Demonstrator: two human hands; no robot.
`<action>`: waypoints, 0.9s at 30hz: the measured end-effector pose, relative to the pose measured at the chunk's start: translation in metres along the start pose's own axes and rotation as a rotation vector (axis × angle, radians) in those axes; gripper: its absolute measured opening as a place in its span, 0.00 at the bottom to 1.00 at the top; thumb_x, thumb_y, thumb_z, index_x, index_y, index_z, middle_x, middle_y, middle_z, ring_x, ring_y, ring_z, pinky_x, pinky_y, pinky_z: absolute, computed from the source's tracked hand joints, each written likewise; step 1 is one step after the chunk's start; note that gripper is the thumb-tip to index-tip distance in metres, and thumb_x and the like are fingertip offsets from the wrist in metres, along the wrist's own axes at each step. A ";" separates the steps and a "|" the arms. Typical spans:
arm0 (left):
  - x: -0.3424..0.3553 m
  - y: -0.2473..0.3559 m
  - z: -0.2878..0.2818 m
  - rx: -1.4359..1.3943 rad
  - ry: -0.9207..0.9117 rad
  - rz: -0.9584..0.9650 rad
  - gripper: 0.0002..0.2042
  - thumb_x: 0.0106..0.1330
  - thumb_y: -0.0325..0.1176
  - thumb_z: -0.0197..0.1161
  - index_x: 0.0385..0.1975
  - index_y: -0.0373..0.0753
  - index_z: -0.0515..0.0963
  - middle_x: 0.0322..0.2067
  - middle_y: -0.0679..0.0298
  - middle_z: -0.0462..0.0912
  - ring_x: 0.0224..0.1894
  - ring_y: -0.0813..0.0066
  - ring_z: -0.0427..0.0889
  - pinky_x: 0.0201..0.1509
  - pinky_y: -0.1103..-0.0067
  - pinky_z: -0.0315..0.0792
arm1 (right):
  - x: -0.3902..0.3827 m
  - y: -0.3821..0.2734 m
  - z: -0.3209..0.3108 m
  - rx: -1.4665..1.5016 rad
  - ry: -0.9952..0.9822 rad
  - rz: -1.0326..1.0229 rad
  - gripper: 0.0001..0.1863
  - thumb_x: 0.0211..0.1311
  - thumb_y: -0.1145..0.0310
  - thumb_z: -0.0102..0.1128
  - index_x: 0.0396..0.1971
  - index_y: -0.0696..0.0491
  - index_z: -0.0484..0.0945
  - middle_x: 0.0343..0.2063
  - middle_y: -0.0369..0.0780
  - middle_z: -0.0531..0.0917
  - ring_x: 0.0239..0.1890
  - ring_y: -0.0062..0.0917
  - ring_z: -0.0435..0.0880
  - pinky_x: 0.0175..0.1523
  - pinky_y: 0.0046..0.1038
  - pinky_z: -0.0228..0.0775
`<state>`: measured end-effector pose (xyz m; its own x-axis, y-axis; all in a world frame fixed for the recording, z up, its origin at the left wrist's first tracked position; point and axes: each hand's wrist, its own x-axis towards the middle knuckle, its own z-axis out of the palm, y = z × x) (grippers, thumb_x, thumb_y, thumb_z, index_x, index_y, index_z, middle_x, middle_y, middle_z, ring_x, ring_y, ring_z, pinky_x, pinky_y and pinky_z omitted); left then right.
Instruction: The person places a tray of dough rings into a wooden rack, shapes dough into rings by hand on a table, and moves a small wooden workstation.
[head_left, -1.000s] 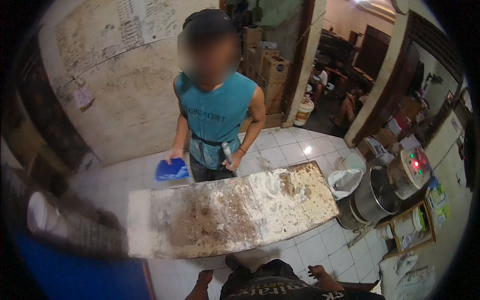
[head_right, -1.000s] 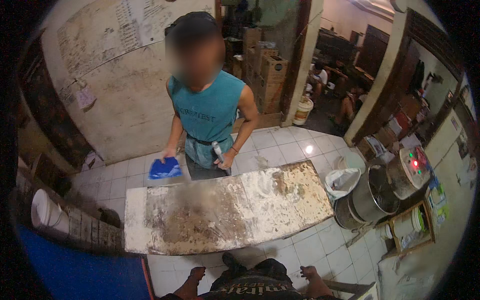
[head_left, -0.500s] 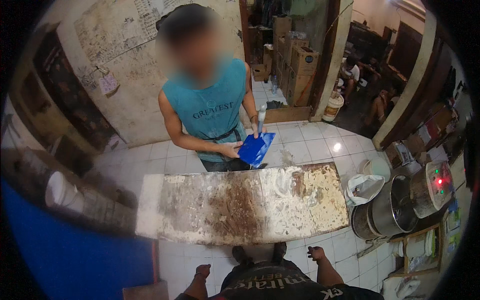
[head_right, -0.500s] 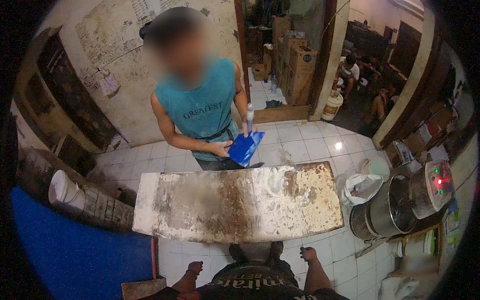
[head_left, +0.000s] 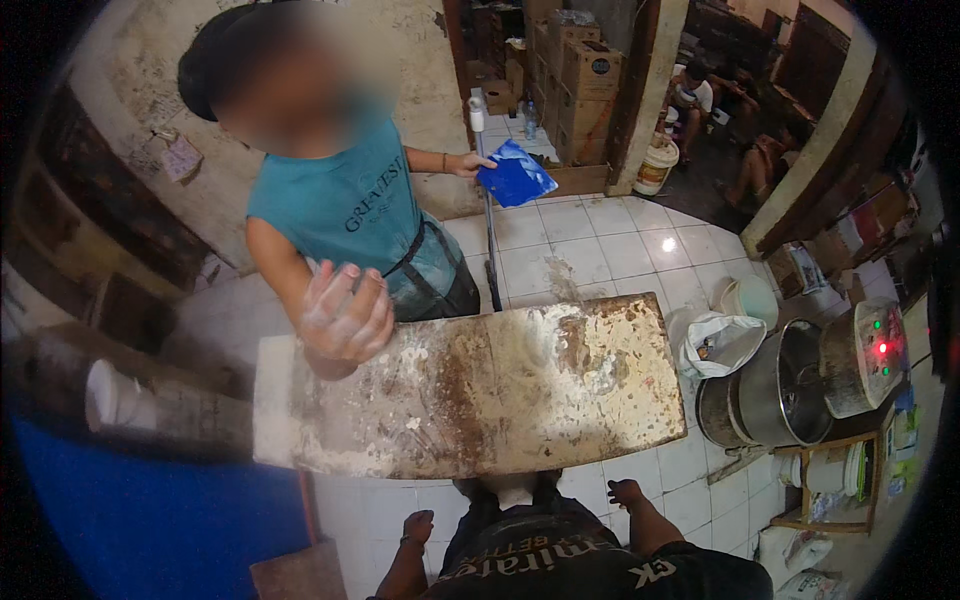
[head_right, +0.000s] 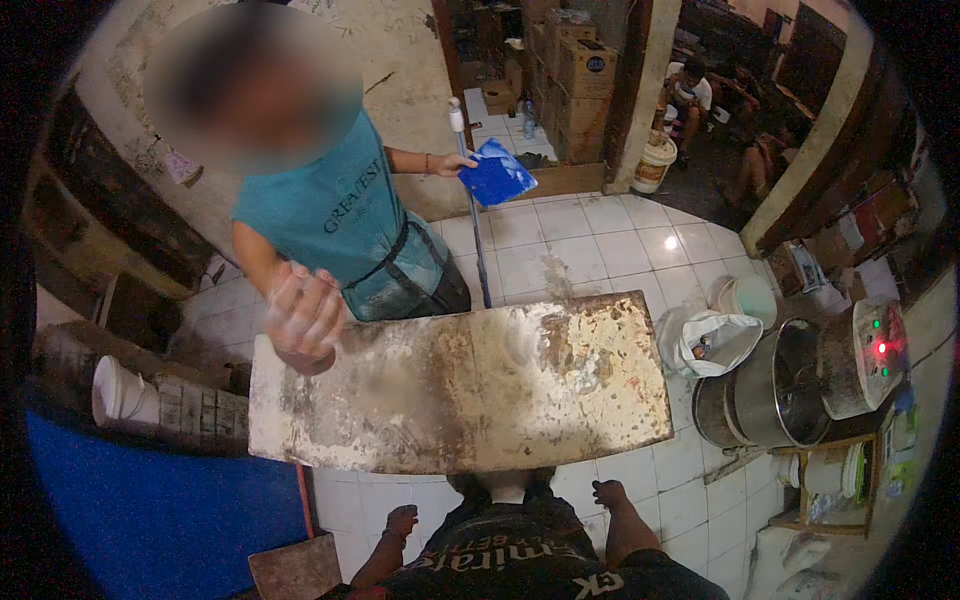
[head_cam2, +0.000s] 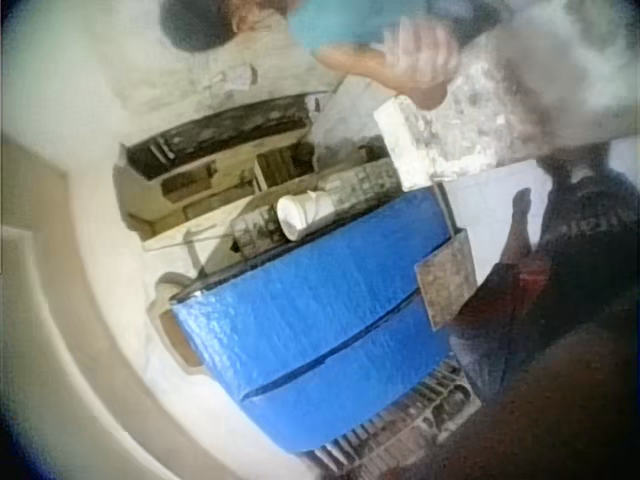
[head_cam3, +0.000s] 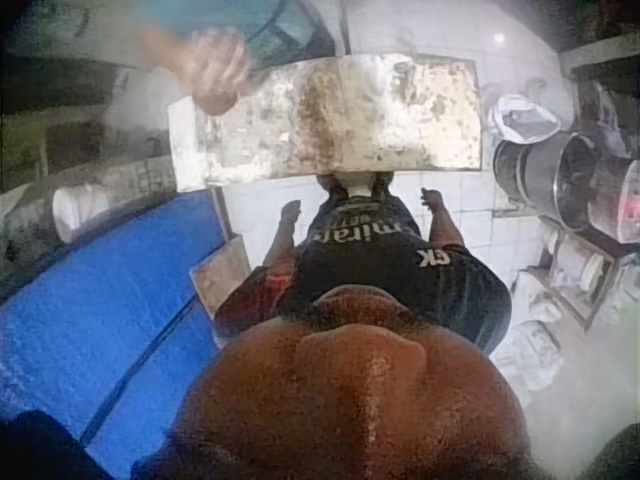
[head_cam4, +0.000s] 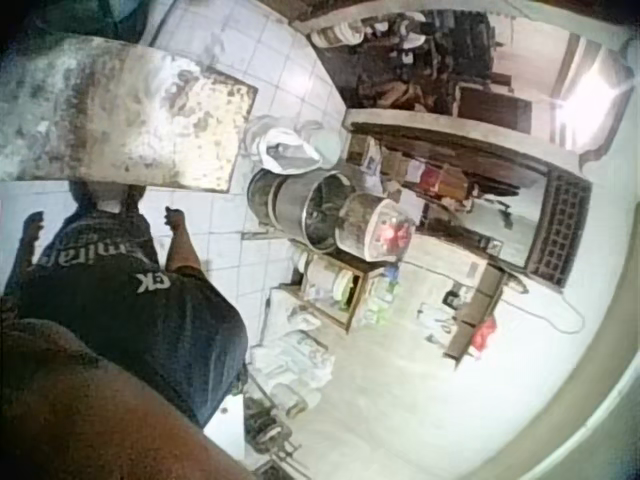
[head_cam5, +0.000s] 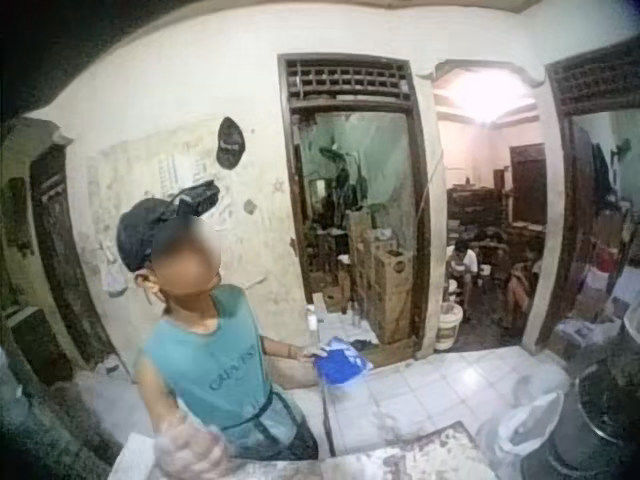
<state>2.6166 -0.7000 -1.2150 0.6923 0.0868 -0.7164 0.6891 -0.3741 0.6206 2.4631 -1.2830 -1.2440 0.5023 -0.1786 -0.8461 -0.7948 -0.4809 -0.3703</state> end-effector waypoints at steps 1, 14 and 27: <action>0.001 0.001 0.001 0.174 -0.014 0.152 0.14 0.60 0.41 0.60 0.35 0.37 0.84 0.35 0.52 0.85 0.34 0.58 0.84 0.43 0.65 0.76 | 0.008 0.012 0.001 -0.319 -0.010 -0.167 0.17 0.52 0.70 0.64 0.43 0.53 0.74 0.40 0.41 0.85 0.35 0.29 0.86 0.36 0.33 0.77; 0.028 0.011 -0.018 0.277 -0.078 0.305 0.19 0.61 0.44 0.60 0.39 0.33 0.83 0.33 0.57 0.86 0.32 0.69 0.84 0.42 0.71 0.77 | 0.036 -0.052 -0.021 -0.444 0.181 -0.410 0.21 0.51 0.72 0.64 0.48 0.52 0.75 0.39 0.36 0.87 0.34 0.25 0.87 0.35 0.31 0.80; 0.036 0.010 -0.034 0.030 -0.155 -0.069 0.16 0.62 0.36 0.61 0.47 0.34 0.79 0.40 0.55 0.84 0.36 0.64 0.85 0.36 0.76 0.81 | 0.038 -0.029 0.014 -0.034 0.074 -0.159 0.15 0.51 0.63 0.64 0.37 0.48 0.72 0.29 0.34 0.85 0.28 0.29 0.84 0.27 0.34 0.74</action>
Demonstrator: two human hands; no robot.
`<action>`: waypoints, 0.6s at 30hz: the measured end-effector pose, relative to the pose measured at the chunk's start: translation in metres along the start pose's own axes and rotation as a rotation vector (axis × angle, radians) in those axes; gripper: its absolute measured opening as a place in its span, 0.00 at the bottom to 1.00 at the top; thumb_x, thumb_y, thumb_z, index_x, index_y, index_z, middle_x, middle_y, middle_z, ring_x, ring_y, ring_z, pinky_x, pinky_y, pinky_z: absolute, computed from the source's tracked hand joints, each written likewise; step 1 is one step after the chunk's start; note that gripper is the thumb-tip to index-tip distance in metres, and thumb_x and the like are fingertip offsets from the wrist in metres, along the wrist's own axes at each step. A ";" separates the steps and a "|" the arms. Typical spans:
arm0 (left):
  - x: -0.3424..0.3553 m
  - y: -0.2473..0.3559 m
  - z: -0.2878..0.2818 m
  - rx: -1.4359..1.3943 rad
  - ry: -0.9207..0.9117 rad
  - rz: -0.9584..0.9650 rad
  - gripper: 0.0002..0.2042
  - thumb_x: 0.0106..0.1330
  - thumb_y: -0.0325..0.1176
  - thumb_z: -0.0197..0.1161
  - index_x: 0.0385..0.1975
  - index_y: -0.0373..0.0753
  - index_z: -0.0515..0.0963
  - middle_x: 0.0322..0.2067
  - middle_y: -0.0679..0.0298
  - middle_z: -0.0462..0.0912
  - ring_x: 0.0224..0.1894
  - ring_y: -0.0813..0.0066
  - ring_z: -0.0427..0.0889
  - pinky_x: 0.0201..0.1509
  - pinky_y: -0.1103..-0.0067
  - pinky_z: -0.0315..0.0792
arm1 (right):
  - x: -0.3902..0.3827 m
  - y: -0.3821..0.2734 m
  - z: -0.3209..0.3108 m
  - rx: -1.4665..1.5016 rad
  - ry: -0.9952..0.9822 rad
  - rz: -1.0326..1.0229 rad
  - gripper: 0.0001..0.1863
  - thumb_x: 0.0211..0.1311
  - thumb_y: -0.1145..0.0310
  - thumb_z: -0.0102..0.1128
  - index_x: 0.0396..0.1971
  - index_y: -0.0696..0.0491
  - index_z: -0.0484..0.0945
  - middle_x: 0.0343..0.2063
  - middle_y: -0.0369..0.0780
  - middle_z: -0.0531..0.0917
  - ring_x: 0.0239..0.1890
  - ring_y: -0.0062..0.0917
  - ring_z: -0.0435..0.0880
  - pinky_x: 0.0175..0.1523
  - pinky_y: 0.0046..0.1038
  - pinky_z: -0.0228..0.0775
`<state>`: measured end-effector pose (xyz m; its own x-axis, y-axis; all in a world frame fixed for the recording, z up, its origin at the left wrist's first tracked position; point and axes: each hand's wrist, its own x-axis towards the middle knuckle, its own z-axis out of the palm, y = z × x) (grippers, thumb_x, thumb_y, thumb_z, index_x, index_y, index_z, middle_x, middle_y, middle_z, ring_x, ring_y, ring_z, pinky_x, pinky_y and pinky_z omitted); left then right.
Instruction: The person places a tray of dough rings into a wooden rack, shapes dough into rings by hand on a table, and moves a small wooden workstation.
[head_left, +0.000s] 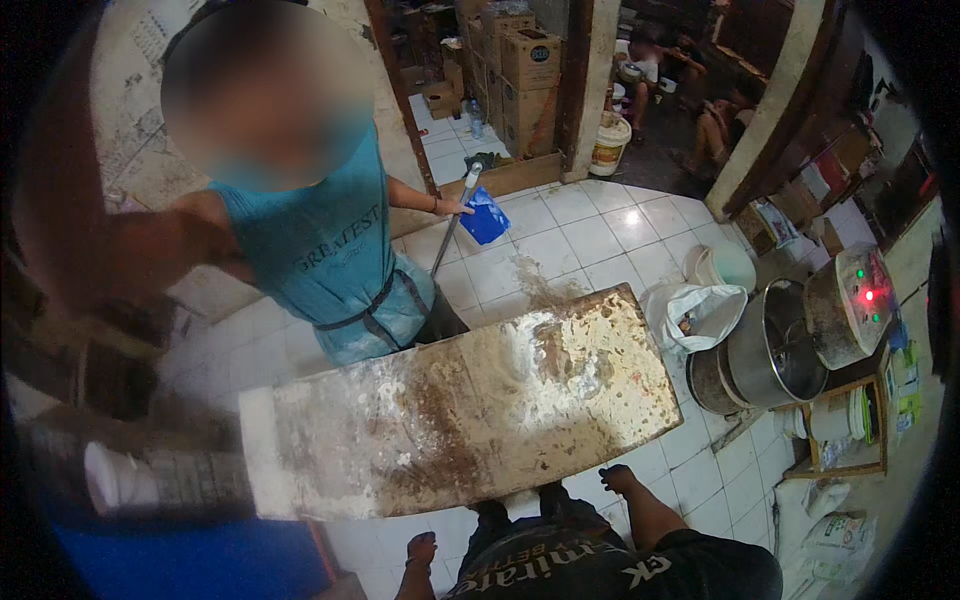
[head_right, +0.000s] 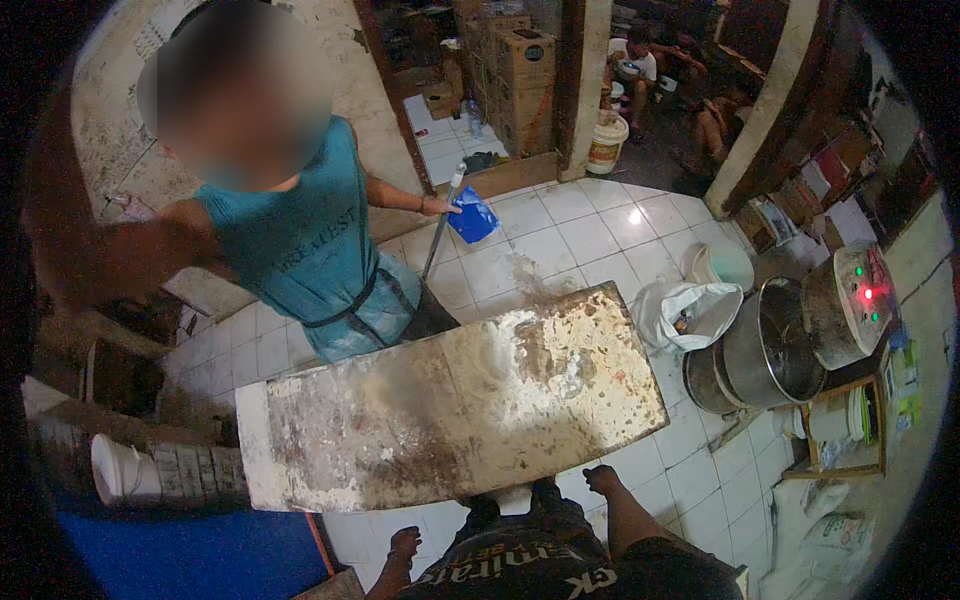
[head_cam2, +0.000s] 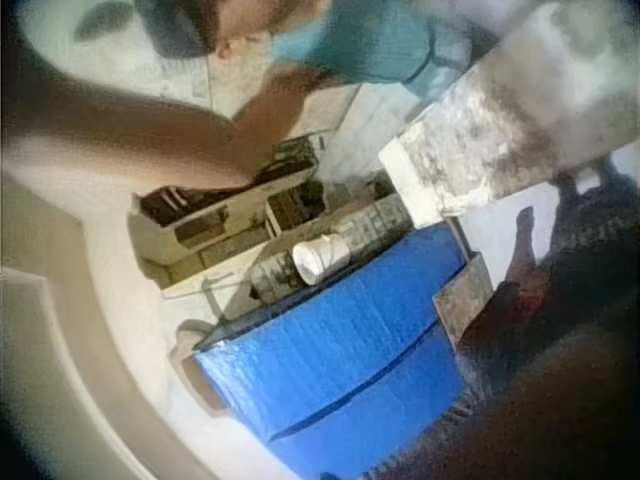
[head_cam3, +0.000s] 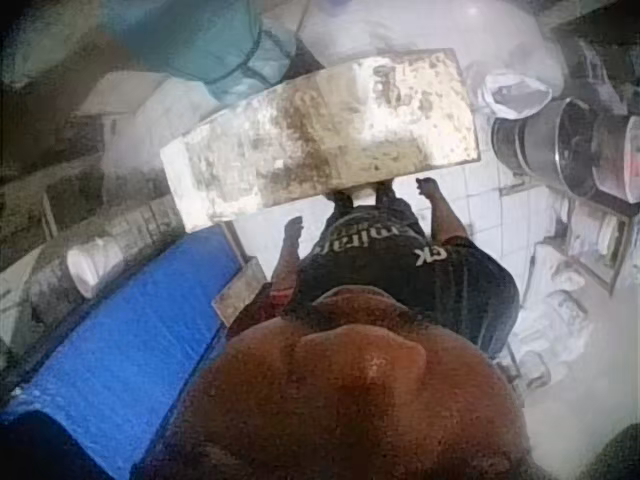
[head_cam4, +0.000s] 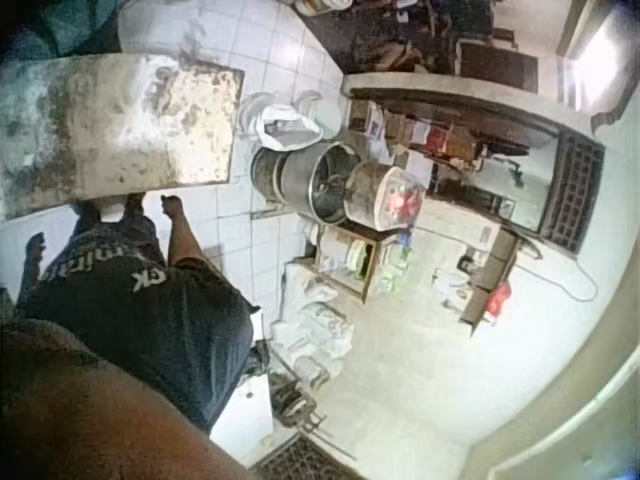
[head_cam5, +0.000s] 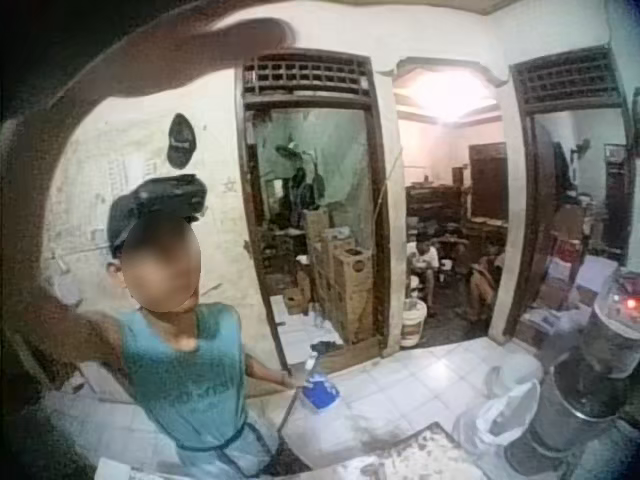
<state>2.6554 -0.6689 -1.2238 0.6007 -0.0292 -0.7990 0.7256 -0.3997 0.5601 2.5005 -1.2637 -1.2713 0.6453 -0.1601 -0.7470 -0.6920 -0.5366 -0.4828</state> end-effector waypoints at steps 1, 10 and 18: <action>0.002 0.000 -0.002 0.277 -0.043 0.207 0.16 0.63 0.35 0.61 0.48 0.33 0.78 0.39 0.54 0.84 0.36 0.63 0.85 0.36 0.74 0.81 | 0.003 0.003 0.002 -0.117 0.022 -0.066 0.14 0.53 0.60 0.64 0.37 0.48 0.74 0.28 0.35 0.85 0.28 0.30 0.84 0.30 0.35 0.75; 0.011 0.040 0.027 0.081 0.110 0.185 0.17 0.64 0.43 0.58 0.39 0.33 0.82 0.35 0.56 0.86 0.33 0.65 0.86 0.38 0.71 0.78 | 0.052 0.070 0.009 -0.714 0.187 -0.555 0.16 0.48 0.59 0.69 0.37 0.47 0.81 0.33 0.34 0.86 0.40 0.31 0.84 0.41 0.38 0.77; 0.028 0.011 0.022 0.439 0.107 0.144 0.19 0.63 0.45 0.60 0.42 0.35 0.83 0.45 0.48 0.83 0.51 0.51 0.81 0.58 0.64 0.72 | -0.023 -0.048 -0.031 0.643 0.039 0.347 0.23 0.69 0.51 0.53 0.51 0.55 0.73 0.46 0.45 0.84 0.40 0.33 0.85 0.42 0.45 0.74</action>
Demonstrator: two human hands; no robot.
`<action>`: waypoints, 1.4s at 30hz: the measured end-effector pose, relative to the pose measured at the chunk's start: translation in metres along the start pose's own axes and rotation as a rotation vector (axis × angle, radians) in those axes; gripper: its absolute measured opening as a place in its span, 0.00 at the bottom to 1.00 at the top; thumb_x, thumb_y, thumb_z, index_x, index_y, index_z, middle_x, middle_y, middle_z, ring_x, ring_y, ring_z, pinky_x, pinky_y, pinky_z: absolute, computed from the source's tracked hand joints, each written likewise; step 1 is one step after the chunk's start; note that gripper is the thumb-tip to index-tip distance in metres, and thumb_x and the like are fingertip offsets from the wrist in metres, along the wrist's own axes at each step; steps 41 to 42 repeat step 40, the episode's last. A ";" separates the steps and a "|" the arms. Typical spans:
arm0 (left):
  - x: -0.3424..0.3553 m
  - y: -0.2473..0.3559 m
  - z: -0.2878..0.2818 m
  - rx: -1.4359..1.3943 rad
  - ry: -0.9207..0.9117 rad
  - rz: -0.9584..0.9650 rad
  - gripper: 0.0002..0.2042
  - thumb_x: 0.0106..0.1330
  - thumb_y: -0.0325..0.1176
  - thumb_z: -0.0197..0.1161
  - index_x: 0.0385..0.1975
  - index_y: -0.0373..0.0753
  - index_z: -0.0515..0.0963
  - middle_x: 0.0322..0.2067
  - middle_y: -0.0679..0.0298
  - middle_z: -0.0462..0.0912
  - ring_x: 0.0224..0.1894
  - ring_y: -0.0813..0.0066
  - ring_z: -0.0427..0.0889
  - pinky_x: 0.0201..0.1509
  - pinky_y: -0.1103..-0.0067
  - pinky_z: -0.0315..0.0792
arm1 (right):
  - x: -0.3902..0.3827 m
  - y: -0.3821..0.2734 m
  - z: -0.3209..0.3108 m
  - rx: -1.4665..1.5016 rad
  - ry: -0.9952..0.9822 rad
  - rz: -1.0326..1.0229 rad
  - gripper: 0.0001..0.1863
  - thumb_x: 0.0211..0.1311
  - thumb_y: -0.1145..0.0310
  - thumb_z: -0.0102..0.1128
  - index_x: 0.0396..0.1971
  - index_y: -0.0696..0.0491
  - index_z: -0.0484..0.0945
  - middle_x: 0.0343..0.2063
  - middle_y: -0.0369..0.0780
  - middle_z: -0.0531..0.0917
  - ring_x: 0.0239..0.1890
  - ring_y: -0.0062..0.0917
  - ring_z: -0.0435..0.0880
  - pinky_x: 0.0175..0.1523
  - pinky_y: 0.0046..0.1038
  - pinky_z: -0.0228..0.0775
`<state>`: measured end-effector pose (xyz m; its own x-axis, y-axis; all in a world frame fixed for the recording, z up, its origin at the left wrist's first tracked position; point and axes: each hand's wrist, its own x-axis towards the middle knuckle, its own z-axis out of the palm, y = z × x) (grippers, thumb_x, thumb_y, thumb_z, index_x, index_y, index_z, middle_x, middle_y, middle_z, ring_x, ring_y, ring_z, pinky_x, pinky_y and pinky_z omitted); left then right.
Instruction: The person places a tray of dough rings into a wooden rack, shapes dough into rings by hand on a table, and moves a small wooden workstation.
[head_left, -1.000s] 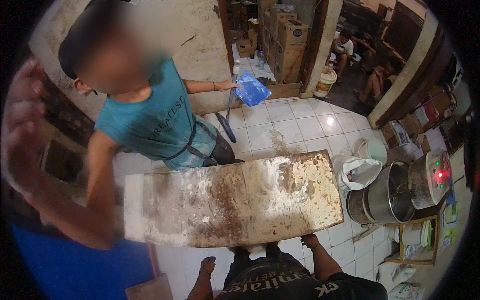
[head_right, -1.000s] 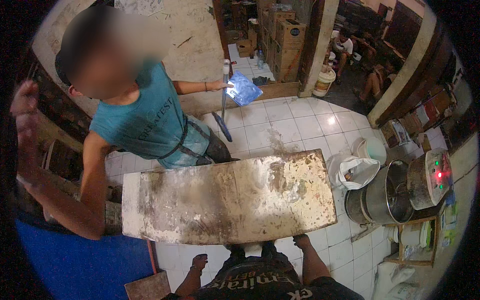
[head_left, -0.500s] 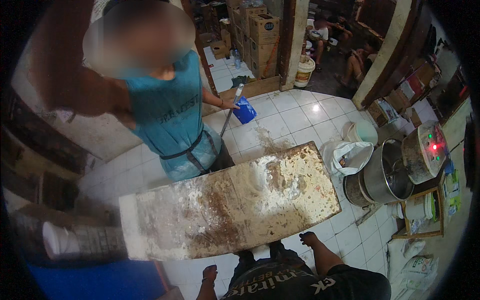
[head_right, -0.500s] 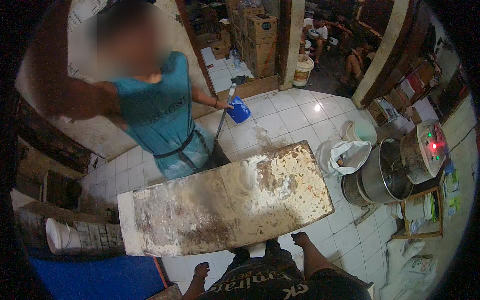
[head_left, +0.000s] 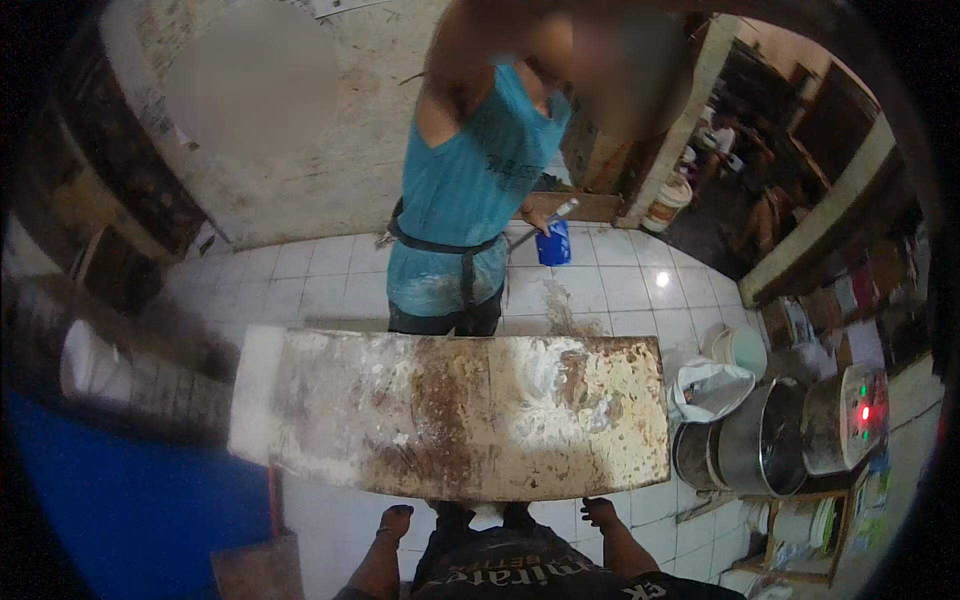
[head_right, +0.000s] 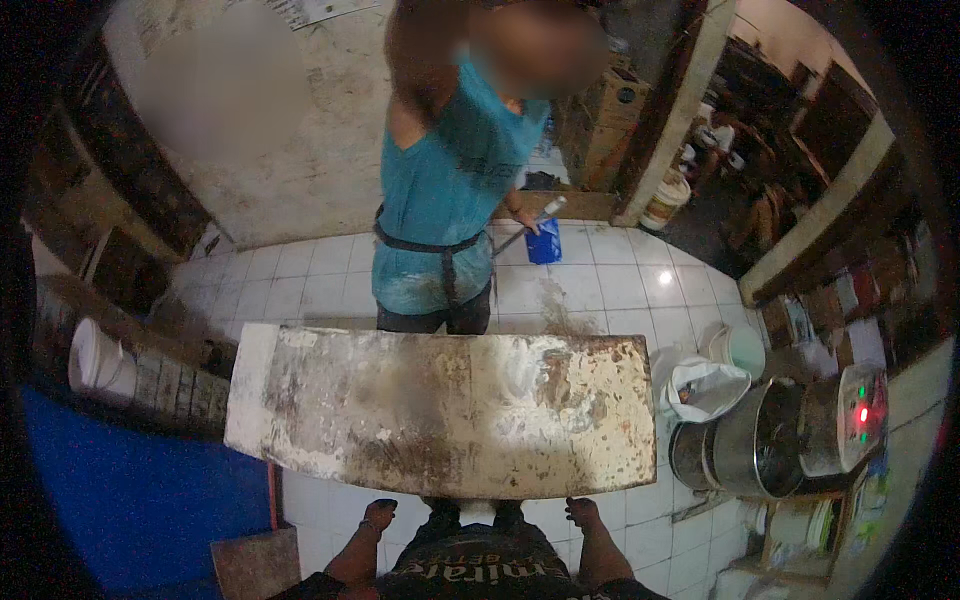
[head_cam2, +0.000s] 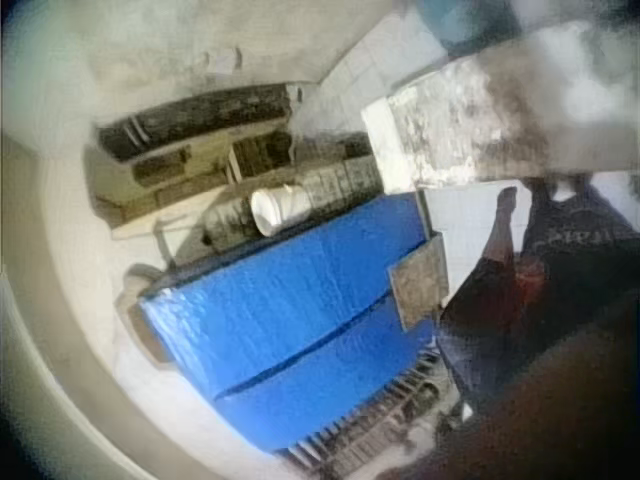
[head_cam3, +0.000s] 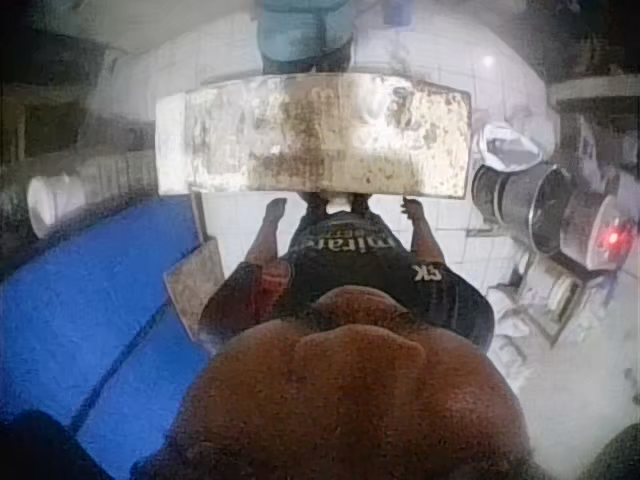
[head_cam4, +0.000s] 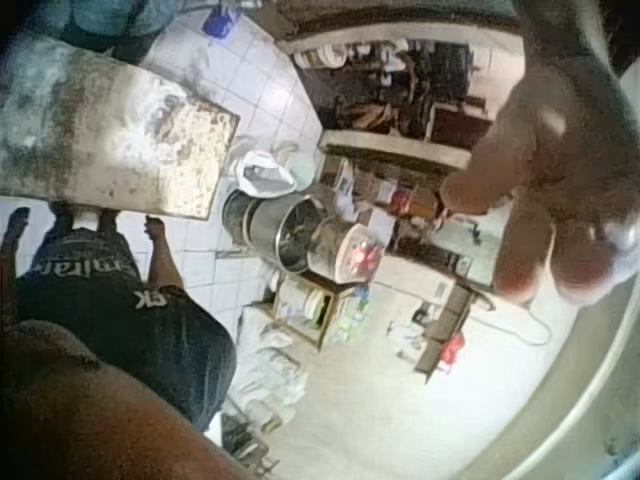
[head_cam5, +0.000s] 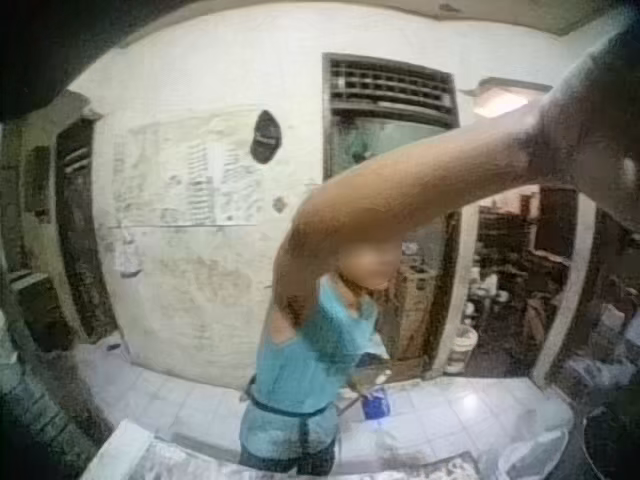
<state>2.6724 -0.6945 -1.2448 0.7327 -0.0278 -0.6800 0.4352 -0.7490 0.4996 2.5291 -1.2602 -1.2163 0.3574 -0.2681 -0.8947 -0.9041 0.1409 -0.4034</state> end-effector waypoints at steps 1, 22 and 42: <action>-0.005 0.003 0.010 -0.073 0.005 -0.037 0.20 0.63 0.47 0.59 0.42 0.36 0.83 0.46 0.48 0.83 0.52 0.51 0.80 0.59 0.64 0.72 | -0.016 -0.008 -0.004 -0.033 0.000 0.031 0.24 0.67 0.50 0.55 0.51 0.55 0.73 0.45 0.44 0.85 0.40 0.35 0.85 0.42 0.45 0.72; -0.032 -0.025 -0.005 -0.228 0.084 -0.101 0.19 0.61 0.47 0.62 0.42 0.37 0.83 0.46 0.49 0.83 0.53 0.53 0.80 0.60 0.65 0.72 | -0.023 -0.033 0.032 -0.218 -0.038 -0.142 0.13 0.66 0.61 0.56 0.45 0.51 0.76 0.32 0.41 0.85 0.26 0.29 0.84 0.25 0.33 0.72; -0.029 -0.037 0.012 -0.167 0.065 -0.074 0.20 0.64 0.49 0.59 0.45 0.40 0.83 0.42 0.52 0.86 0.42 0.62 0.84 0.52 0.66 0.75 | 0.002 0.005 0.010 -0.168 -0.180 -0.151 0.28 0.64 0.49 0.59 0.59 0.48 0.70 0.48 0.44 0.84 0.42 0.37 0.86 0.37 0.48 0.73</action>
